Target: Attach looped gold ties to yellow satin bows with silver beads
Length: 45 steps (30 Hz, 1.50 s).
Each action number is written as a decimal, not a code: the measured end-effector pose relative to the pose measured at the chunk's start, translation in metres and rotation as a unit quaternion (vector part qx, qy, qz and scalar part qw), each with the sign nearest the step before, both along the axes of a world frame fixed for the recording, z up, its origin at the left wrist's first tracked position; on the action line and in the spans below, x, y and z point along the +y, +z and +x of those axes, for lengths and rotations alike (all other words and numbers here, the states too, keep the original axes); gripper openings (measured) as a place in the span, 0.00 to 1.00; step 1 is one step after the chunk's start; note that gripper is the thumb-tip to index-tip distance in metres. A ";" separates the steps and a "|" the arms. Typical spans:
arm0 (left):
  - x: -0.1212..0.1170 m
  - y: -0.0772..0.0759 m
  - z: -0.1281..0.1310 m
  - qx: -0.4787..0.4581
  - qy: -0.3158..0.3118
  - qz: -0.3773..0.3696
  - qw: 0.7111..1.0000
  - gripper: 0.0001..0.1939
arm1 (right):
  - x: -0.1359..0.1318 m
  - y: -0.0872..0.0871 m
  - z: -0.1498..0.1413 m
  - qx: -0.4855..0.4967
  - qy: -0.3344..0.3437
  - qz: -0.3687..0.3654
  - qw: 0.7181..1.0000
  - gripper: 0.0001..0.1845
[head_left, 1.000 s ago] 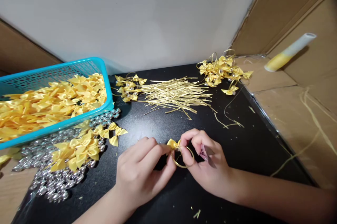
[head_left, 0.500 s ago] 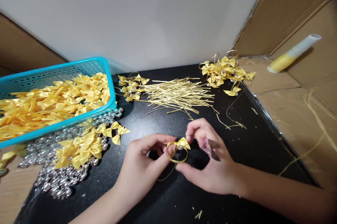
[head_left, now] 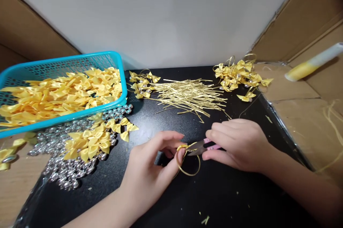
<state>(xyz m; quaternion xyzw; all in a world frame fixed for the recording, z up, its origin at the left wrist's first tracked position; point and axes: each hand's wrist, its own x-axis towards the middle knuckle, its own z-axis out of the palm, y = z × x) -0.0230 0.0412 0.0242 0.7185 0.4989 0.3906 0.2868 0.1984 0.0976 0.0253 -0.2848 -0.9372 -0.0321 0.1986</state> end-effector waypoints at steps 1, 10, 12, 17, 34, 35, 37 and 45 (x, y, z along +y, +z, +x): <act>0.000 0.000 0.000 -0.002 0.000 -0.001 1.000 0.15 | 0.000 -0.001 0.000 -0.004 0.001 0.003 1.000 0.27; -0.004 0.000 0.000 -0.015 0.008 0.000 1.000 0.15 | -0.003 -0.008 -0.002 0.007 -0.014 0.006 1.000 0.28; -0.005 0.000 0.000 -0.019 0.008 -0.004 1.000 0.15 | -0.003 -0.008 -0.001 0.011 -0.013 0.002 1.000 0.28; -0.005 0.000 -0.001 -0.026 0.008 -0.008 1.000 0.13 | -0.002 -0.009 -0.002 0.015 -0.014 -0.006 1.000 0.28; -0.004 0.002 0.002 -0.087 0.006 -0.063 0.994 0.10 | -0.001 -0.009 -0.002 0.017 -0.005 -0.003 1.000 0.27; -0.004 0.002 0.002 -0.087 0.005 -0.063 0.994 0.10 | -0.001 -0.009 -0.002 0.020 -0.005 -0.002 1.000 0.27; -0.005 0.002 0.002 -0.089 0.002 -0.062 0.994 0.10 | -0.001 -0.009 -0.002 0.024 -0.006 0.001 1.000 0.27; -0.006 0.003 0.002 -0.101 -0.001 -0.065 0.993 0.11 | -0.001 -0.012 -0.004 0.060 -0.008 -0.009 0.998 0.28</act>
